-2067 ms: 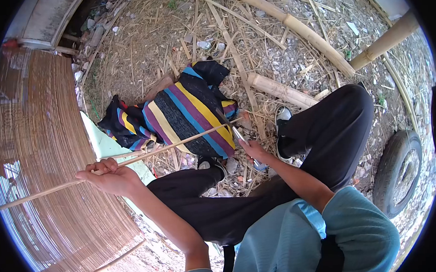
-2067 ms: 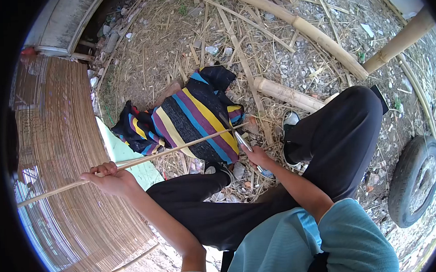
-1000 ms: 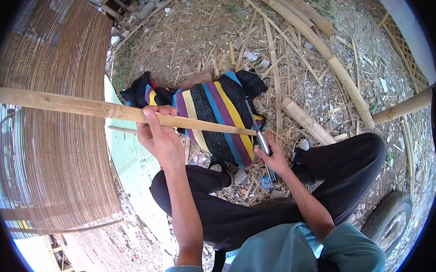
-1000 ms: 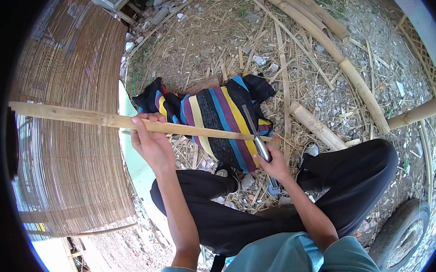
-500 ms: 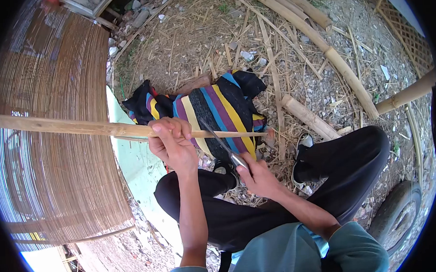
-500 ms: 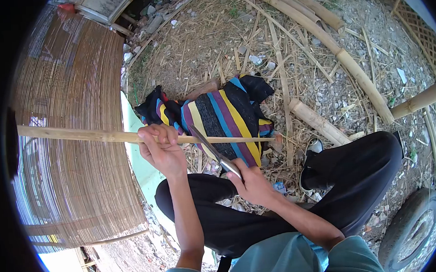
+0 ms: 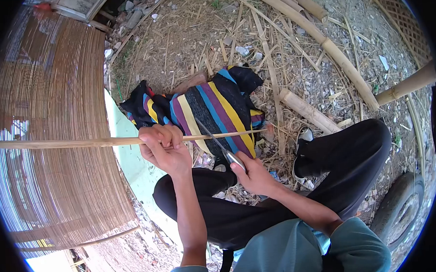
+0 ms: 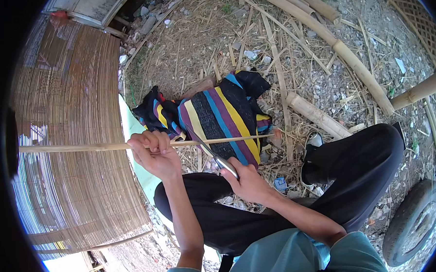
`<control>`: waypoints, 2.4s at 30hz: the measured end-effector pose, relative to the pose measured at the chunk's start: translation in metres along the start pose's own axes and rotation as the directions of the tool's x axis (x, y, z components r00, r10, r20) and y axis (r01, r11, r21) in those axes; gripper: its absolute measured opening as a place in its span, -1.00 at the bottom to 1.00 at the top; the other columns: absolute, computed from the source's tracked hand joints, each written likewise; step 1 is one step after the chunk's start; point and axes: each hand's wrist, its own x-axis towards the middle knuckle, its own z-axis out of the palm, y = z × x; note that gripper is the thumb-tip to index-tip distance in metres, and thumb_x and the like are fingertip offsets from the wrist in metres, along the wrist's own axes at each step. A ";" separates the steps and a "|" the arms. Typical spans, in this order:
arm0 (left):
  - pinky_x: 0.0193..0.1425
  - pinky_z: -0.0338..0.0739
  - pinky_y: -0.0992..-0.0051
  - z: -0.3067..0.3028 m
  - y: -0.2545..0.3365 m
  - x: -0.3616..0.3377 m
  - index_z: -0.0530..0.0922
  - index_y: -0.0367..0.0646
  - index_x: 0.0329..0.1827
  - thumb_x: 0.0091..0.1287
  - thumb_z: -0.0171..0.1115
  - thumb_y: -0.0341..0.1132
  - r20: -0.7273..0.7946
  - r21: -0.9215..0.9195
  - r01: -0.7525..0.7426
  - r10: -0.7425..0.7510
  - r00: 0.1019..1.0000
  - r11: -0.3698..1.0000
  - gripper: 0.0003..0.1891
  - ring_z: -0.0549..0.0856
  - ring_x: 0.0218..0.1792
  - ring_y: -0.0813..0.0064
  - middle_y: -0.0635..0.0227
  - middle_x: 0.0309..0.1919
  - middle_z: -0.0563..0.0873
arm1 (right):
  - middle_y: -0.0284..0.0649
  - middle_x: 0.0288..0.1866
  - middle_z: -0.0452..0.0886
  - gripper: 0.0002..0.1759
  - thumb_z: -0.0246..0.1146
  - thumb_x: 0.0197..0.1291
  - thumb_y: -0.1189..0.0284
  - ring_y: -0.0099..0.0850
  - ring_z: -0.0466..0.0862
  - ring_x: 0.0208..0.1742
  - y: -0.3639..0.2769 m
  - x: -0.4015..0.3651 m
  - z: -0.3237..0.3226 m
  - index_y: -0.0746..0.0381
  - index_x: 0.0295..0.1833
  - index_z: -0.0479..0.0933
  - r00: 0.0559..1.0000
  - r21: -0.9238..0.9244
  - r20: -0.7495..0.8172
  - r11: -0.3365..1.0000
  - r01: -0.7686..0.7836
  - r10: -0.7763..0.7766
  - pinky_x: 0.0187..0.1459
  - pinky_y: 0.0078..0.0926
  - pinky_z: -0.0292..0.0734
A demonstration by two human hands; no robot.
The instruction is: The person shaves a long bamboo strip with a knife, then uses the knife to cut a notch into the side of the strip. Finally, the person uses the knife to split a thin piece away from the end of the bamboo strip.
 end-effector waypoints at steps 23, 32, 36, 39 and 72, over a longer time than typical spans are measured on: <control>-0.66 -0.09 0.64 0.003 0.005 -0.012 0.19 -0.07 -0.48 0.48 -0.12 -0.02 0.048 0.019 -0.007 0.006 0.999 1.000 -0.60 0.05 -0.73 0.71 0.54 -0.70 0.12 | -0.07 -0.65 0.45 -0.65 0.00 0.37 0.17 -0.08 0.56 -0.57 0.015 -0.007 0.004 0.28 -0.16 0.38 0.978 0.053 0.016 0.976 -0.210 0.209 -0.45 -0.23 0.40; -0.66 -0.08 0.65 -0.010 0.005 -0.006 0.20 -0.07 -0.48 0.48 -0.14 -0.03 -0.015 0.020 -0.012 0.013 1.000 1.000 -0.60 0.06 -0.73 0.71 0.53 -0.69 0.13 | -0.16 -0.65 0.46 -0.65 0.00 0.38 0.18 -0.25 0.59 -0.57 0.035 -0.004 -0.001 0.29 -0.14 0.39 0.911 0.130 -0.023 0.905 -0.405 0.411 -0.44 -0.30 0.42; -0.66 -0.08 0.65 0.001 0.006 -0.011 0.23 -0.08 -0.47 0.48 -0.15 -0.02 0.062 -0.018 -0.005 0.006 0.998 1.000 -0.61 0.06 -0.73 0.71 0.53 -0.70 0.13 | -0.15 -0.65 0.45 -0.65 -0.01 0.38 0.16 -0.21 0.56 -0.59 0.021 -0.007 0.006 0.27 -0.19 0.37 0.980 0.091 -0.016 0.976 -0.196 0.198 -0.46 -0.27 0.40; -0.66 -0.08 0.65 -0.003 0.005 -0.009 0.25 -0.08 -0.46 0.48 -0.15 -0.02 0.063 -0.013 -0.001 0.002 0.998 1.000 -0.61 0.07 -0.73 0.71 0.53 -0.70 0.13 | -0.10 -0.64 0.44 -0.66 0.00 0.37 0.17 -0.11 0.52 -0.61 0.019 -0.004 0.011 0.27 -0.23 0.37 0.990 0.124 0.019 0.982 -0.141 0.139 -0.46 -0.22 0.36; -0.67 -0.07 0.66 -0.015 0.005 -0.006 0.27 -0.05 -0.47 0.48 -0.13 -0.02 0.039 -0.039 0.016 -0.014 0.999 0.999 -0.61 0.05 -0.74 0.72 0.54 -0.70 0.15 | -0.04 -0.57 0.53 -0.55 0.00 0.35 0.07 -0.04 0.60 -0.47 0.045 -0.004 0.000 0.30 -0.13 0.43 0.967 -0.006 -0.101 0.971 -0.237 0.236 -0.34 -0.19 0.46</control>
